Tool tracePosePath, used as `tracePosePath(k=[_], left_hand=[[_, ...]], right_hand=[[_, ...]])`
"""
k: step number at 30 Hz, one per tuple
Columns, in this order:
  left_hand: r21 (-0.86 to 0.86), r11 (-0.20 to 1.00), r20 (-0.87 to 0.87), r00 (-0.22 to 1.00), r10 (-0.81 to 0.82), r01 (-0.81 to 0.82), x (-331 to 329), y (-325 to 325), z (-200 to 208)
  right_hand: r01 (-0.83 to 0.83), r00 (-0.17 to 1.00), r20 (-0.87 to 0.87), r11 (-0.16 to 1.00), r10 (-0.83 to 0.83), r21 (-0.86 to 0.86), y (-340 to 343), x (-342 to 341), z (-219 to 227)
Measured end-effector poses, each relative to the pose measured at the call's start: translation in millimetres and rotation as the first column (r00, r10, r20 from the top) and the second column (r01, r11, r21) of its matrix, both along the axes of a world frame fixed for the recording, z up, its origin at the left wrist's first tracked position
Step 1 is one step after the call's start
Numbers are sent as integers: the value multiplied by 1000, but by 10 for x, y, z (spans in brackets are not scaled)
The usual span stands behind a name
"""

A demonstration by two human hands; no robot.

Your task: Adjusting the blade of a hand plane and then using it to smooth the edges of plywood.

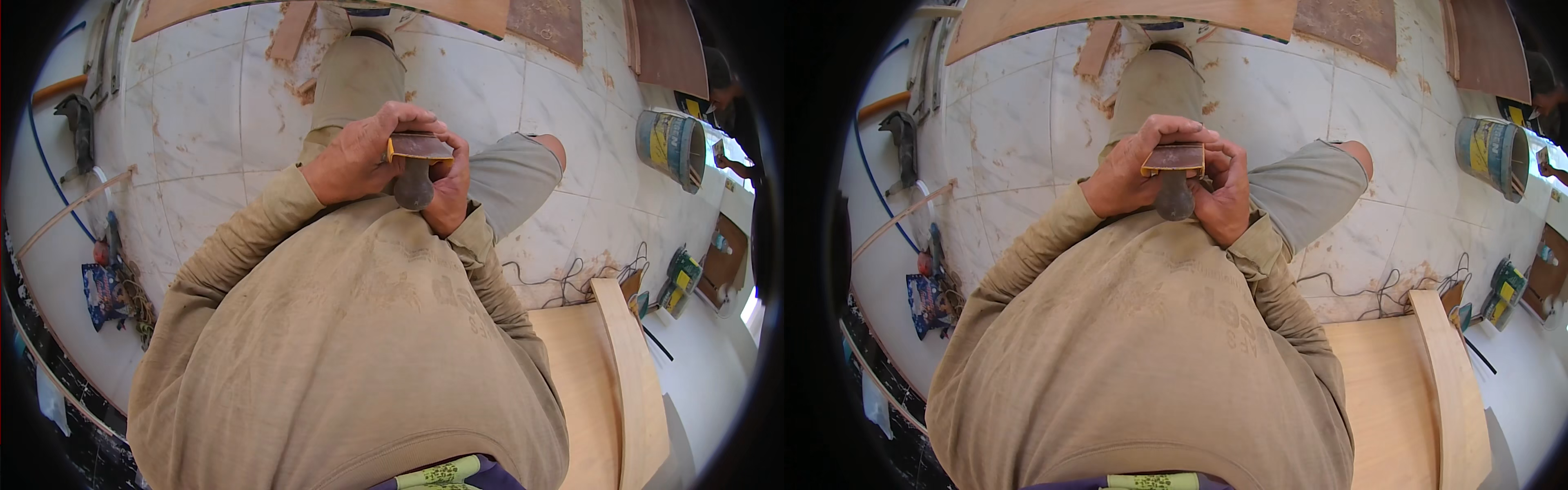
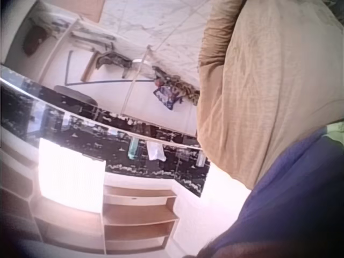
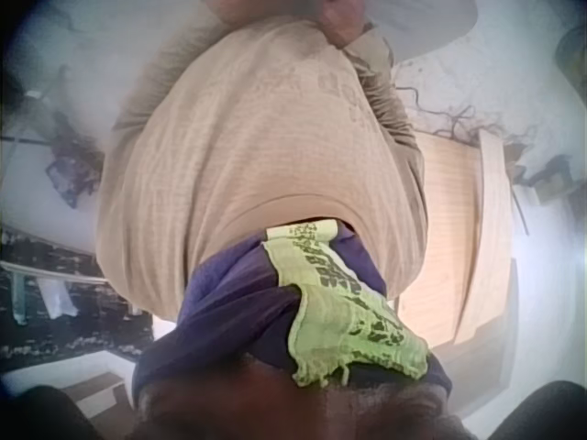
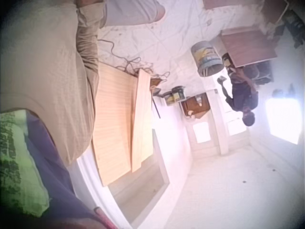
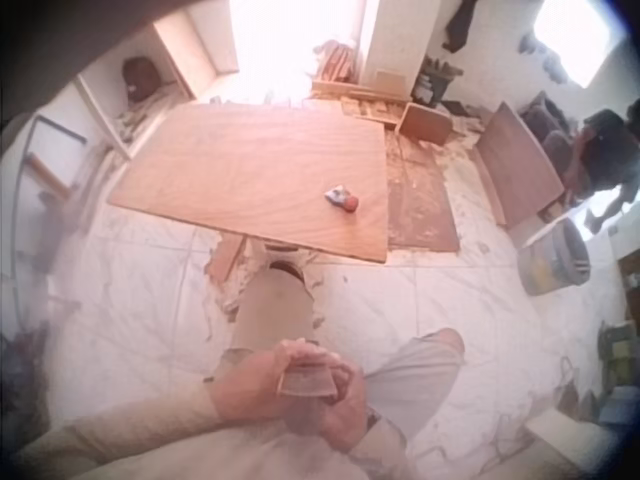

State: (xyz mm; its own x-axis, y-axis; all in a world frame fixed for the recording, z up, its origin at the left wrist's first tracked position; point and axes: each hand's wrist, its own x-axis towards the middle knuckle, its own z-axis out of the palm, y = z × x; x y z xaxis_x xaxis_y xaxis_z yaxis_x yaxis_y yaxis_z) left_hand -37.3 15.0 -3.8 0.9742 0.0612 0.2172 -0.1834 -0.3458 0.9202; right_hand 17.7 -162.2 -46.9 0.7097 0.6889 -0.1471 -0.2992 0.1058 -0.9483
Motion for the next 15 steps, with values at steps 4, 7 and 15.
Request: tracePosePath(k=[4,7,15], left_hand=[[-11,1000,-12,1000,-13,13,2,3,43],[-21,1000,-8,1000,-13,13,-1,9,53],[-24,1000,9,1000,-14,15,2,21,33]], right_hand=[[11,1000,-5,1000,-11,8,-2,-9,-44],[8,1000,7,1000,-8,-5,-6,-6,-24],[-3,1000,-28,1000,2,-25,-2,-2,-6]])
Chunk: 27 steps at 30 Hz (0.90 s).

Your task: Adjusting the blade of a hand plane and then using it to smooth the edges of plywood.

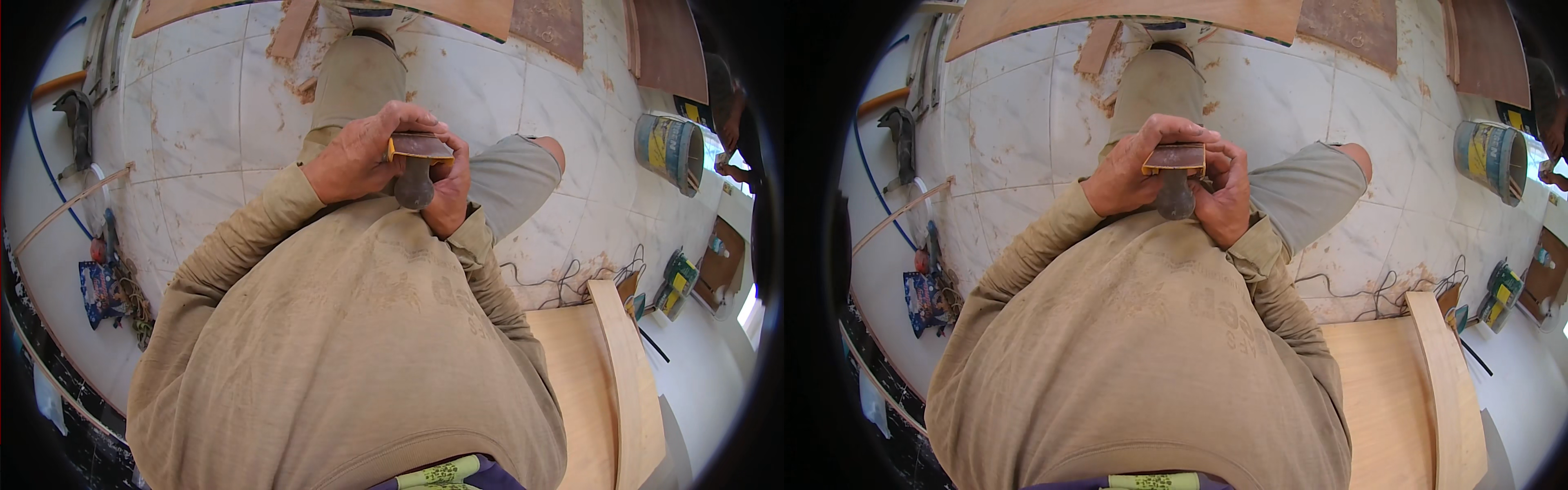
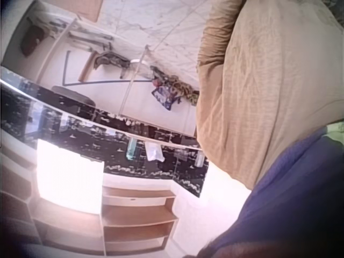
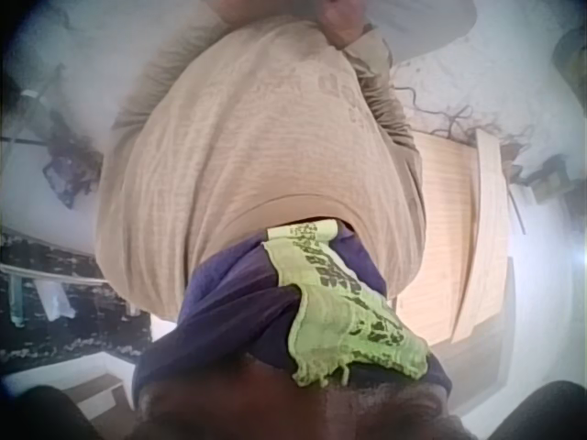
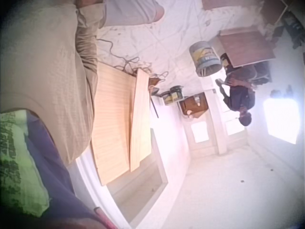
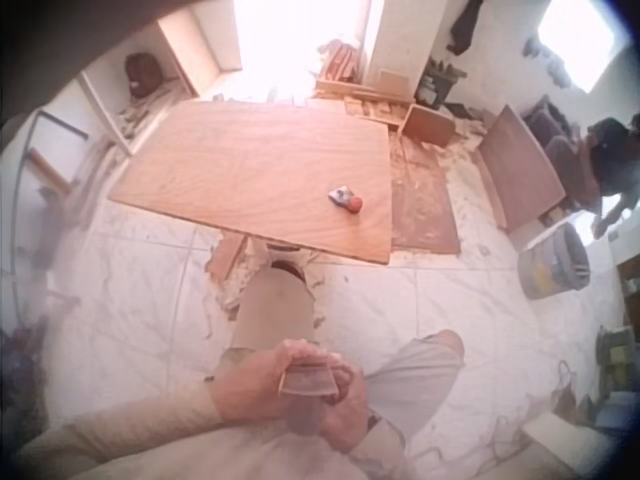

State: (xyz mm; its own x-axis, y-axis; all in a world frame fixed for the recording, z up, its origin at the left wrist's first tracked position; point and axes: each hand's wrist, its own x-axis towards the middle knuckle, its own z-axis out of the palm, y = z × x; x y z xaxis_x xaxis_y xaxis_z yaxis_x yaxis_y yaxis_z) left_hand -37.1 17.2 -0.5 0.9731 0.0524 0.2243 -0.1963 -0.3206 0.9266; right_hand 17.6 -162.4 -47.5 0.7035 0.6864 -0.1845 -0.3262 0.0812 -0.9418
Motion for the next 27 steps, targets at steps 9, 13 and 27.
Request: tracePosePath(k=[9,13,27], left_hand=[[-28,999,36,999,22,-21,26,-25,-63],[-50,999,23,1000,21,-20,28,-22,-64],[-33,999,44,999,13,-11,16,-2,-110]], right_hand=[[0,998,61,1000,-1,28,-9,31,-92],[-12,999,48,999,10,41,-18,34,-68],[-24,998,58,999,21,36,8,22,-13]])
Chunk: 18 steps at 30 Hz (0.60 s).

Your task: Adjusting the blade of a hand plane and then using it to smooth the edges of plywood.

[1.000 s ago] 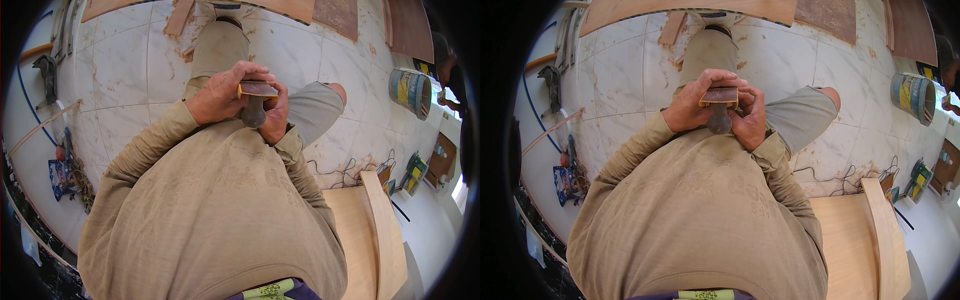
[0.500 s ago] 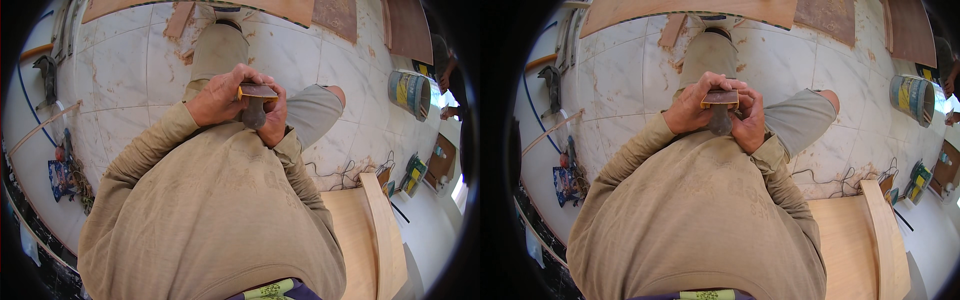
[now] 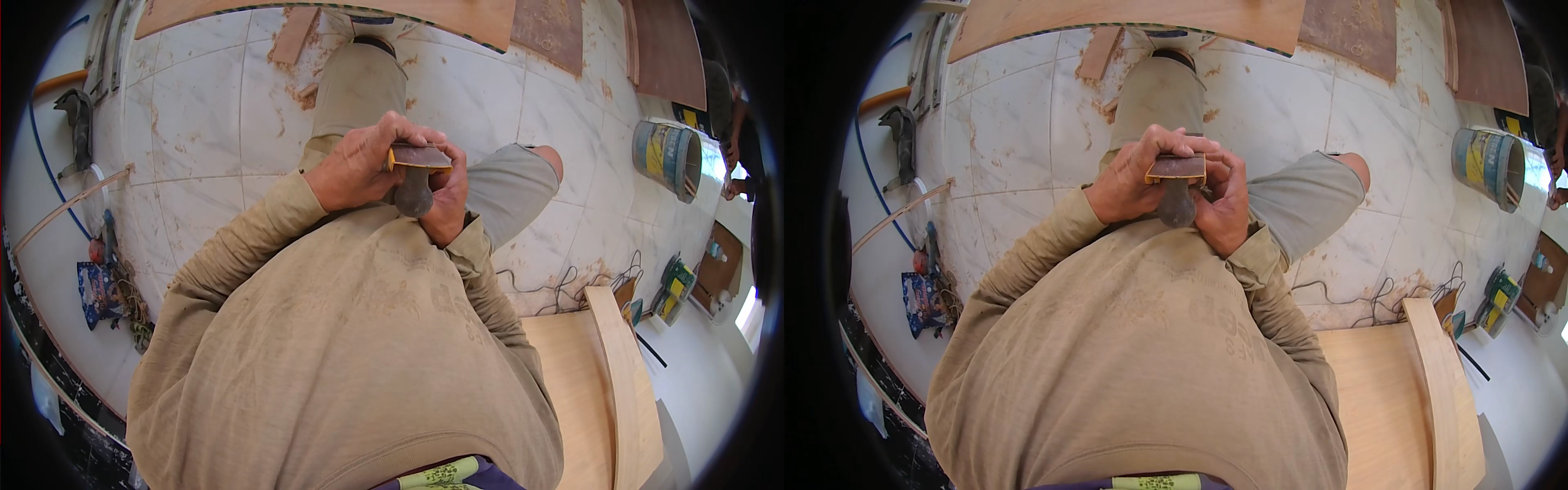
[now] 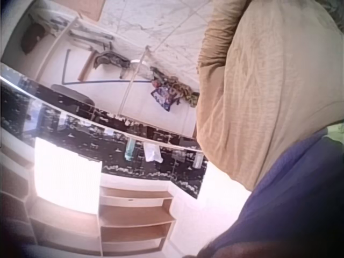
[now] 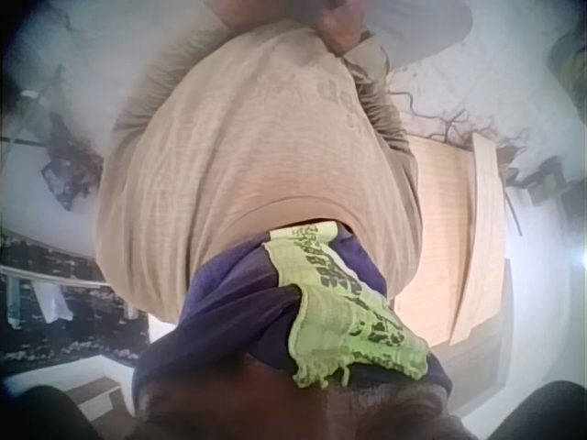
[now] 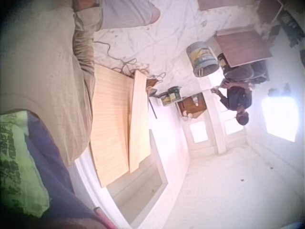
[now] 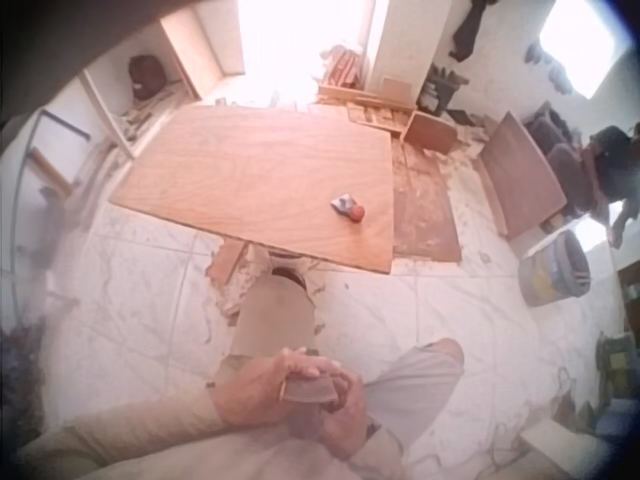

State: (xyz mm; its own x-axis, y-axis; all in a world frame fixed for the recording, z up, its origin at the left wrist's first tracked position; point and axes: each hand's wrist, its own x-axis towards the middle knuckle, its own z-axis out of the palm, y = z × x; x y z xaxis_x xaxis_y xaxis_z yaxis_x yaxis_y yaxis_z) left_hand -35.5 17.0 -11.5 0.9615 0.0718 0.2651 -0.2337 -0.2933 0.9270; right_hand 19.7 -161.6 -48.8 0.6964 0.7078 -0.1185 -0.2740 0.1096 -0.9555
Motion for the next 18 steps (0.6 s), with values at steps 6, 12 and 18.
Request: tracePosePath(k=[6,12,18], left_hand=[[29,999,74,997,20,-23,14,8,-28],[-58,998,-82,997,-11,6,-8,26,-144],[-85,996,-235,972,-6,-14,193,264,-474]], right_hand=[[-5,1000,-6,1000,5,2,20,8,22],[32,998,62,999,-32,-1,65,22,-50],[2,987,-158,991,-23,-132,175,149,-73]])
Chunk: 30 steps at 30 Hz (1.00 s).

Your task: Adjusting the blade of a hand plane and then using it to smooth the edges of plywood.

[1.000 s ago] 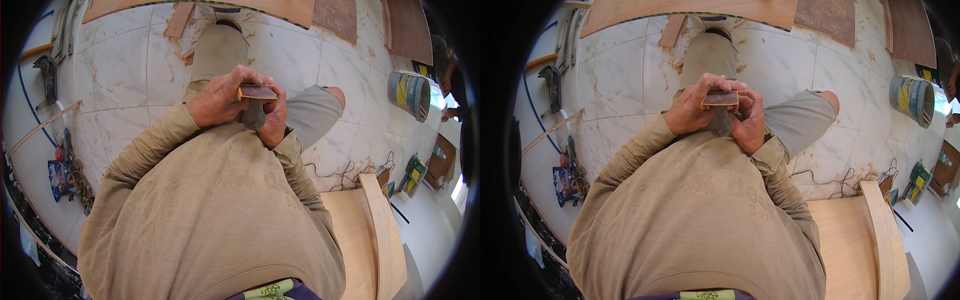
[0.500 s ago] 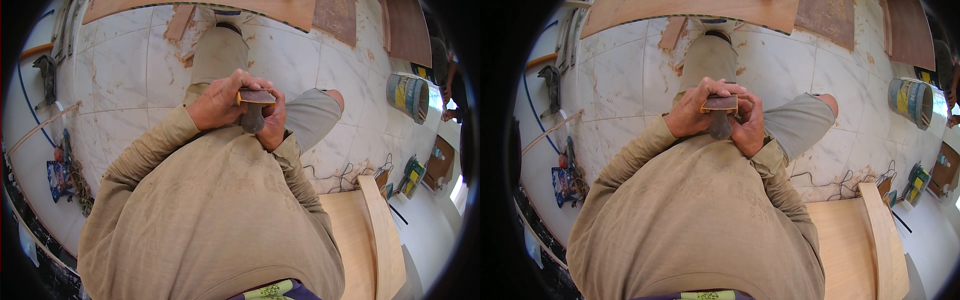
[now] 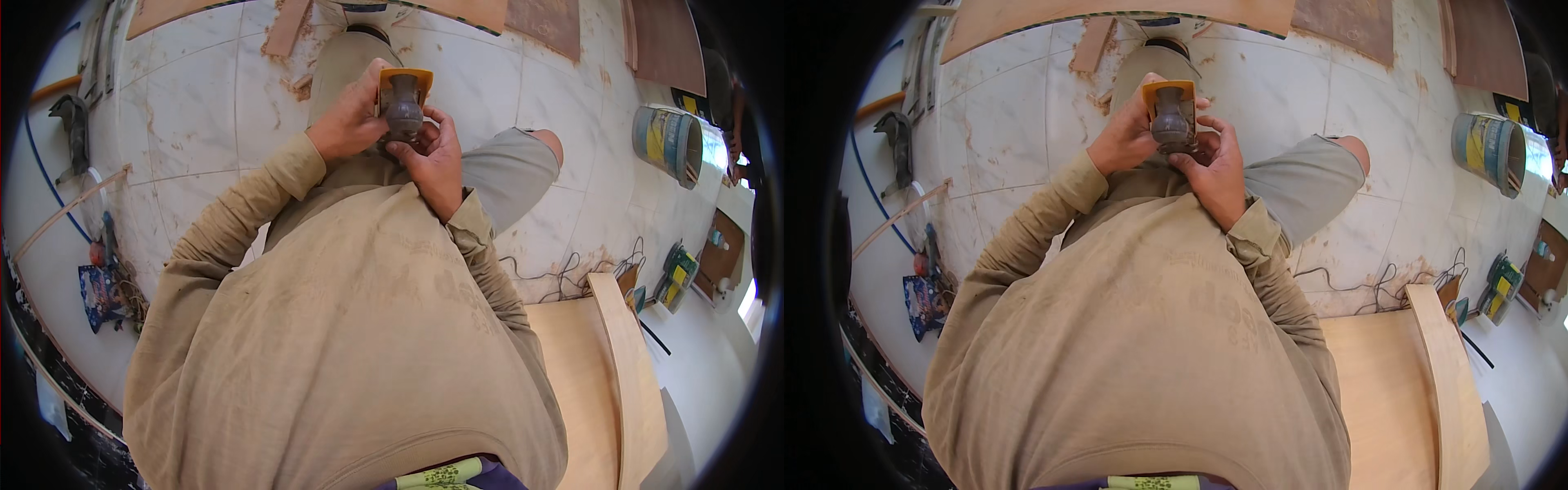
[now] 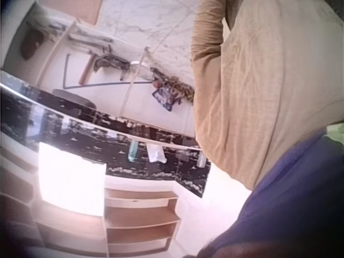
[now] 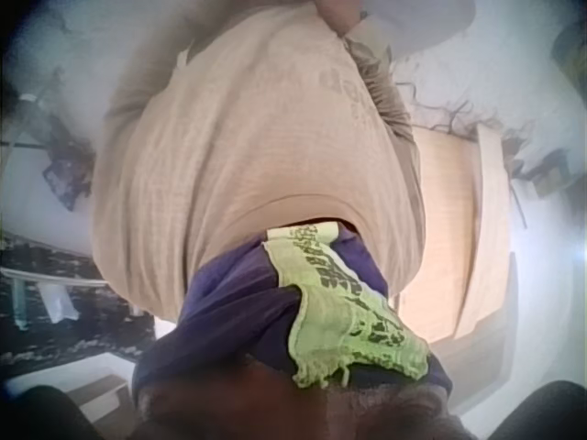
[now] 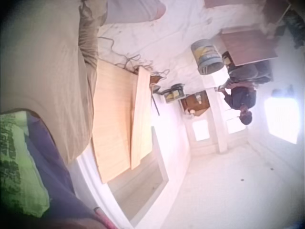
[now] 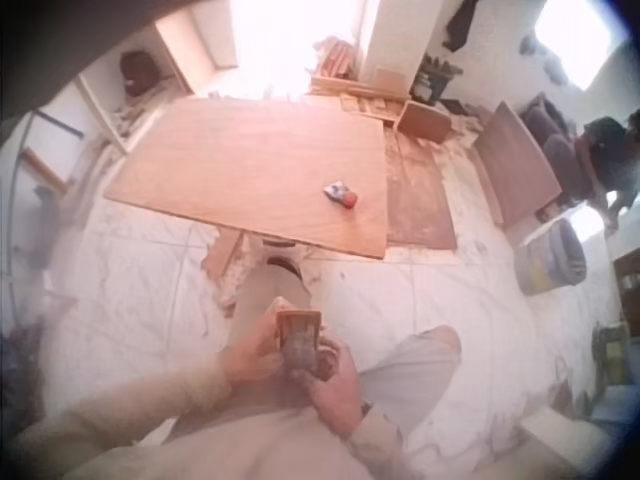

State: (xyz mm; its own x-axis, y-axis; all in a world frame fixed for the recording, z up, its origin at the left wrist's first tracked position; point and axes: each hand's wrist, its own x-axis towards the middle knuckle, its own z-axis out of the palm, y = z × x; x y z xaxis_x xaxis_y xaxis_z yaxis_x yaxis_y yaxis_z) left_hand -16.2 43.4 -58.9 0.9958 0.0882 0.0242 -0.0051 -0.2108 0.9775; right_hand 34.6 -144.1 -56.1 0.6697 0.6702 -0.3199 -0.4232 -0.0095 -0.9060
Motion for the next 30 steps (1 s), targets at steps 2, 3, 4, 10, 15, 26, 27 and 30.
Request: tracePosePath(k=[2,3,4,10,15,26,27,30], left_hand=[[-151,988,-9,1000,-18,16,39,11,-71],[-193,981,-33,999,-22,15,91,-1,-26],[-233,972,-57,998,-26,12,127,-8,-3],[-404,915,-17,1000,-4,-4,230,1,-142],[-325,946,-28,1000,-7,-3,250,2,-107],[-300,954,-47,999,-2,-12,250,13,-121],[-315,949,-42,999,-15,1,251,4,-113],[-361,932,-58,998,-25,3,233,-5,-112]], right_hand=[[-1,1000,3,999,1,-37,7,17,-17],[22,1000,15,999,-22,-47,3,22,-39],[46,999,26,997,-44,-57,-9,21,-55],[107,991,-84,994,-106,4,-84,41,-6],[137,988,-70,991,-136,9,-98,38,-86],[119,981,-155,993,-116,14,-91,57,-76],[78,984,-161,997,-80,-18,-66,71,-89],[30,979,-202,998,-39,-46,-6,155,-103]])
